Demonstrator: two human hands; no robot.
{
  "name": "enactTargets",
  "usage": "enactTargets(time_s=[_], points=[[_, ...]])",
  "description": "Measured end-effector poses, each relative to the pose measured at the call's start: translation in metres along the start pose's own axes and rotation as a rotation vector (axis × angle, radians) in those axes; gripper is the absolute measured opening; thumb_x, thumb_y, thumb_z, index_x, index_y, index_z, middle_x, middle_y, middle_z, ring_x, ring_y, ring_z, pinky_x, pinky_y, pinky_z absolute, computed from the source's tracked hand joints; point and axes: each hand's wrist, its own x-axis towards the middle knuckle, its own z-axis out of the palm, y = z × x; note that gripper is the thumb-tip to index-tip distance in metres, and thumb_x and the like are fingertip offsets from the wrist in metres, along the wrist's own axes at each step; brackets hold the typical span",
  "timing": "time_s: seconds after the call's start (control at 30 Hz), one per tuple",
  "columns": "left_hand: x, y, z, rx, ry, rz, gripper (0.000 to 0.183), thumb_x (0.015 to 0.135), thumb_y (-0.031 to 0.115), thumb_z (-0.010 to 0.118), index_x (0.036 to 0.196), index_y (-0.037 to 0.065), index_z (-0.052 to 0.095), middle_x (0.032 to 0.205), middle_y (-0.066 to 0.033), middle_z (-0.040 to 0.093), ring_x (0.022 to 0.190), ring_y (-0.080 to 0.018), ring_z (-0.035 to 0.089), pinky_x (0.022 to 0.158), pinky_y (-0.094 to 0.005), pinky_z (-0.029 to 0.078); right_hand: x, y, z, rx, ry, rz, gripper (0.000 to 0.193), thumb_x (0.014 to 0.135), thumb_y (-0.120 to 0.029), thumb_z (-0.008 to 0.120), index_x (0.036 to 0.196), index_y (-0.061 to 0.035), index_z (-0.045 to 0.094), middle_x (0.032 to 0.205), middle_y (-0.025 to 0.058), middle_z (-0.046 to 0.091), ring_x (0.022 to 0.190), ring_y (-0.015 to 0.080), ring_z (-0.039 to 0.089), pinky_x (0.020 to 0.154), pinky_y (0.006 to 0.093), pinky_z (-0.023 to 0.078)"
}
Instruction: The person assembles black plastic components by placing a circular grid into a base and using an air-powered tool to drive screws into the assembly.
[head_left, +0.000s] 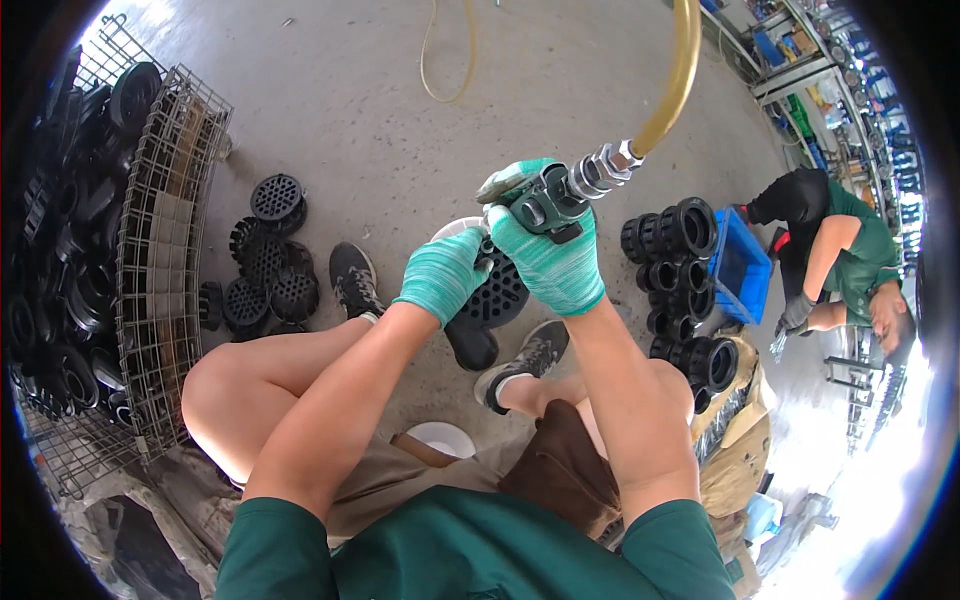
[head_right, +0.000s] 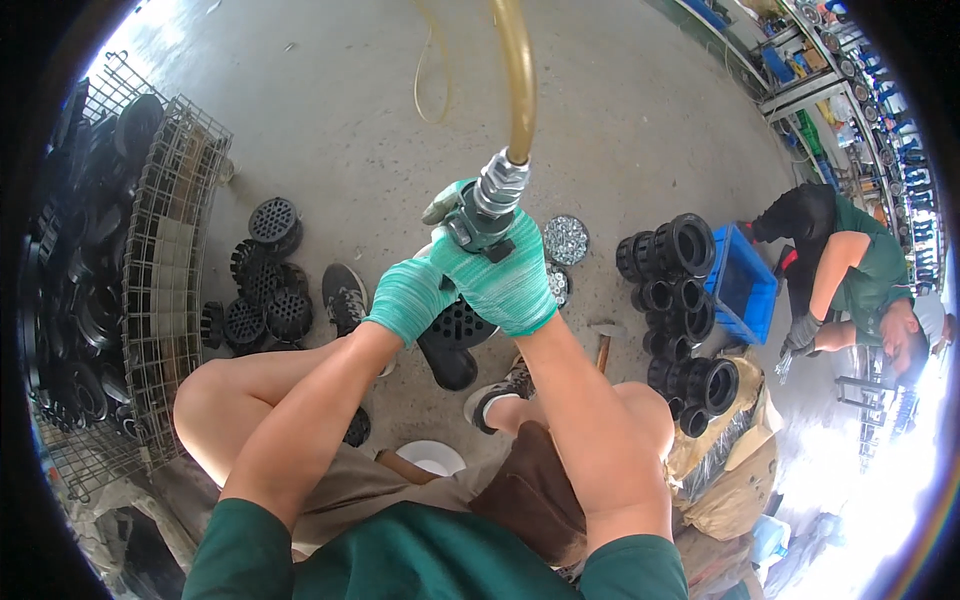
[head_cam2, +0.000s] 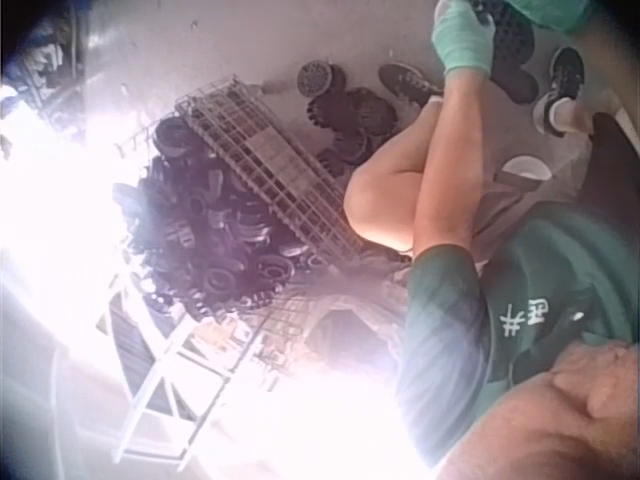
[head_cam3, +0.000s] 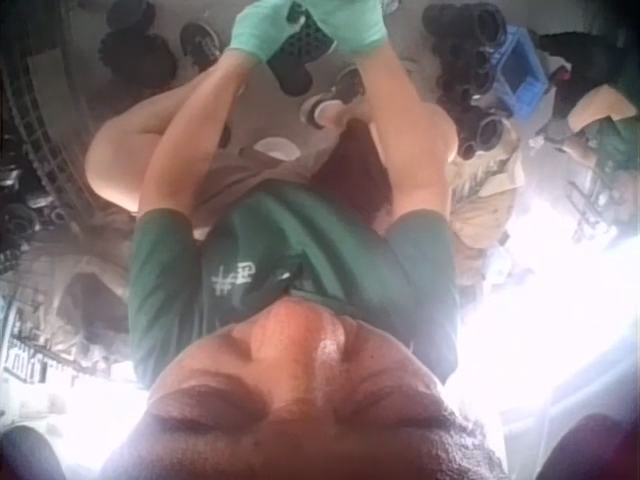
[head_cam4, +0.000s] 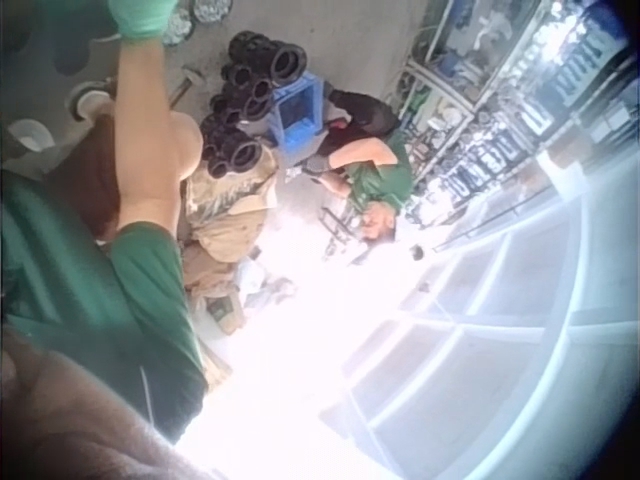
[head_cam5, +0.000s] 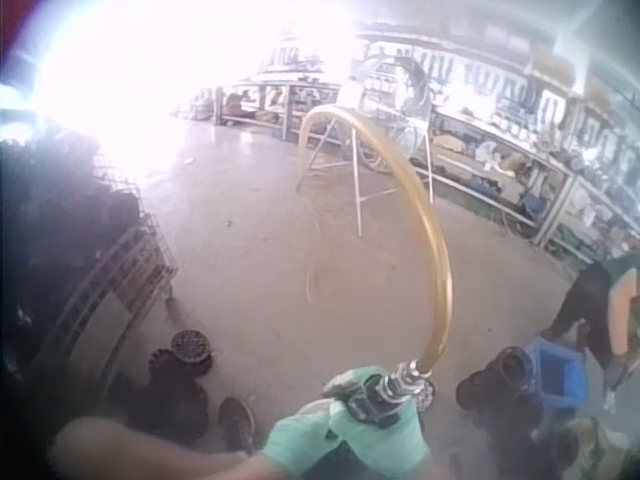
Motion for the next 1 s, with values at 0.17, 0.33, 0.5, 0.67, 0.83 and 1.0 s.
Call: enactTargets(time_s=[0.17, 0.33, 0.5, 0.67, 0.83, 1.0], points=[[0.0, -0.002, 0.0, 0.072, -0.111, -0.075, 0.031, 0.084, 0.02, 0.074, 0.114, 0.012, 0.066, 0.102, -0.0113, 0.072, 0.092, -0.033, 0.069, 0.08, -0.0434, 0.056, 0.0, 0.01, -0.003, 0.033, -0.02, -0.064, 0.024, 0.085, 0.005, 0.068, 0.106, -0.0042, 0.064, 0.1, 0.0036, 0.069, 0.091, 0.0123, 0.063, 0.086, 0.0312, 0.055], [-0.001, 0.004, -0.005, 0.017, -0.052, -0.027, 0.03, 0.083, 0.014, 0.075, 0.112, 0.011, 0.066, 0.104, -0.0132, 0.071, 0.093, -0.0328, 0.068, 0.081, -0.0412, 0.057, -0.002, 0.015, -0.004, 0.018, -0.055, -0.037, 0.03, 0.081, 0.007, 0.071, 0.106, -0.0061, 0.061, 0.101, 0.0081, 0.069, 0.095, 0.0168, 0.066, 0.088, 0.0352, 0.056], [0.001, 0.005, -0.009, 0.014, -0.07, -0.008, 0.03, 0.082, 0.015, 0.075, 0.11, 0.01, 0.064, 0.106, -0.0136, 0.069, 0.096, -0.0344, 0.067, 0.081, -0.0415, 0.055, -0.001, 0.011, -0.006, 0.03, -0.084, -0.04, 0.028, 0.081, 0.006, 0.071, 0.105, -0.0062, 0.062, 0.101, 0.0072, 0.069, 0.095, 0.0157, 0.065, 0.088, 0.0349, 0.056], [0.0, 0.01, -0.015, 0.045, -0.1, -0.051, 0.031, 0.083, 0.016, 0.074, 0.111, 0.009, 0.063, 0.107, -0.014, 0.068, 0.096, -0.0367, 0.066, 0.081, -0.0437, 0.055, -0.001, 0.004, -0.002, 0.023, -0.086, -0.006, 0.026, 0.083, 0.003, 0.071, 0.107, -0.0057, 0.065, 0.098, 0.0013, 0.067, 0.087, 0.0105, 0.063, 0.08, 0.0302, 0.055], [0.002, 0.022, -0.016, 0.093, -0.157, -0.116, 0.031, 0.085, 0.019, 0.072, 0.113, 0.01, 0.062, 0.108, -0.0139, 0.068, 0.097, -0.0392, 0.065, 0.081, -0.0474, 0.054, -0.002, 0.007, -0.005, 0.054, -0.082, 0.02, 0.024, 0.084, 0.004, 0.069, 0.107, -0.0052, 0.066, 0.096, -0.0009, 0.066, 0.086, 0.0077, 0.061, 0.079, 0.0279, 0.054], [-0.006, -0.034, -0.018, -0.357, -0.094, -0.254, 0.023, 0.093, 0.018, 0.063, 0.115, 0.01, 0.061, 0.103, -0.0147, 0.068, 0.088, -0.0301, 0.067, 0.078, -0.0434, 0.056, 0.002, -0.032, 0.0, 0.065, 0.098, 0.003, 0.023, 0.087, 0.004, 0.064, 0.108, -0.0048, 0.065, 0.097, 0.0005, 0.069, 0.083, 0.0061, 0.06, 0.077, 0.0246, 0.052]])
